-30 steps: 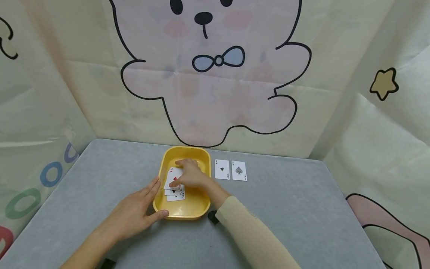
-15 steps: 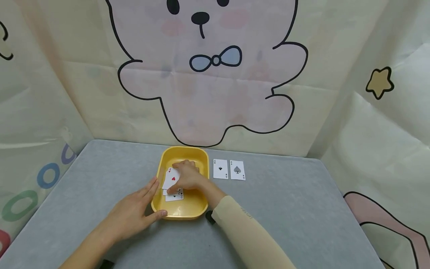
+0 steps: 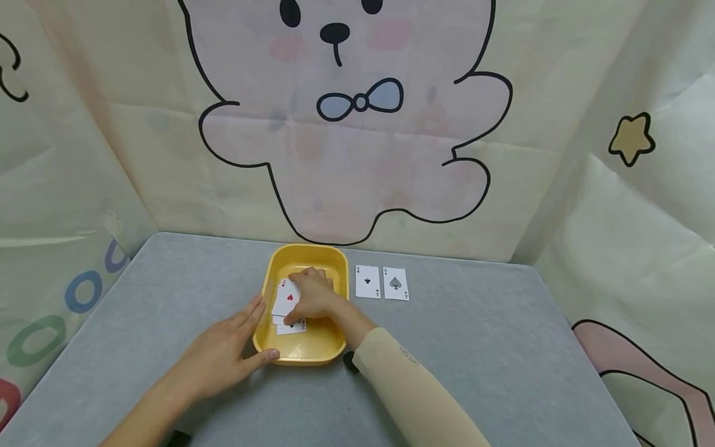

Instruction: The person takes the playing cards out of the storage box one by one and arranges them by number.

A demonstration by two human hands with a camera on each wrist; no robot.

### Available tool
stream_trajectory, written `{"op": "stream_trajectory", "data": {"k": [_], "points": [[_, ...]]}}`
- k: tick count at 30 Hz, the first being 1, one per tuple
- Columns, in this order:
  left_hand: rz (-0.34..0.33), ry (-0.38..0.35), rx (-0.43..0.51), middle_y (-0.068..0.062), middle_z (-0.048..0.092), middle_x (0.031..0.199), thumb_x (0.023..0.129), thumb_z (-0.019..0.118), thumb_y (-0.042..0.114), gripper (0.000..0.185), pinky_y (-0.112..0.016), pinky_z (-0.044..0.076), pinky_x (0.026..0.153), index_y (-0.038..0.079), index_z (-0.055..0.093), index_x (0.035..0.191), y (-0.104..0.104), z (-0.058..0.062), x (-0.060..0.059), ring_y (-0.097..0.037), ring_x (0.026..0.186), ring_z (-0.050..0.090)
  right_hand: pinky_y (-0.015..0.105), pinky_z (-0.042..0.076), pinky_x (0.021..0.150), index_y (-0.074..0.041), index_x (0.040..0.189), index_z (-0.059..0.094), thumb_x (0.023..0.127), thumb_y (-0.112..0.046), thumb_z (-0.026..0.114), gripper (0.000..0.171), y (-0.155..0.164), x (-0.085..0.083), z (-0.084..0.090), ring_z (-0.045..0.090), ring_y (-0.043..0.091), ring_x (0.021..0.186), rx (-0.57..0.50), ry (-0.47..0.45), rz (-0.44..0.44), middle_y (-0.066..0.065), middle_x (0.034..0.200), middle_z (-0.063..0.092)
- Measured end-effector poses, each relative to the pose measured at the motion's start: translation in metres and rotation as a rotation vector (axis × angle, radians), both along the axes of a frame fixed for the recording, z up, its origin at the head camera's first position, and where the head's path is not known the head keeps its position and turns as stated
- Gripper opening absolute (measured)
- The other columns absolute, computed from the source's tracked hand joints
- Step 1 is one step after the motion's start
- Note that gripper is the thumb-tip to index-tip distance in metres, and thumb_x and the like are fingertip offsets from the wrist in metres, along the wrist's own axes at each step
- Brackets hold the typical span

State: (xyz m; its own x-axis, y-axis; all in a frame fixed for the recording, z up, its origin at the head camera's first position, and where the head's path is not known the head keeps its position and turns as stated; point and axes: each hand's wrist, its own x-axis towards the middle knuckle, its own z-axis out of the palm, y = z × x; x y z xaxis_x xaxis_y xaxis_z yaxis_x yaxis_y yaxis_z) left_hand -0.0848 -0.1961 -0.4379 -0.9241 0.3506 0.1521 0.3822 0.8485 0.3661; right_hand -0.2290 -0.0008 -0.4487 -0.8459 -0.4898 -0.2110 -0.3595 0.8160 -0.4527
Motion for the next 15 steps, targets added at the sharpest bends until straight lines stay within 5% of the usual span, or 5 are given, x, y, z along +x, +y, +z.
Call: {"op": "stream_trajectory", "data": {"k": [15], "points": [[0.004,0.003,-0.003,-0.016,0.037,0.166,0.097,0.062,0.067,0.095,-0.059,0.049,0.104,0.002,0.036,0.162,0.0000,0.0009,0.0011,-0.042,0.136,0.055,0.037,0.038,0.103,-0.017,0.151,0.056,0.073,-0.037,0.095,0.089,-0.0015,0.0006,-0.0006,0.042,0.021,0.124,-0.012,0.004,0.002,0.004,0.145,0.053]]}}
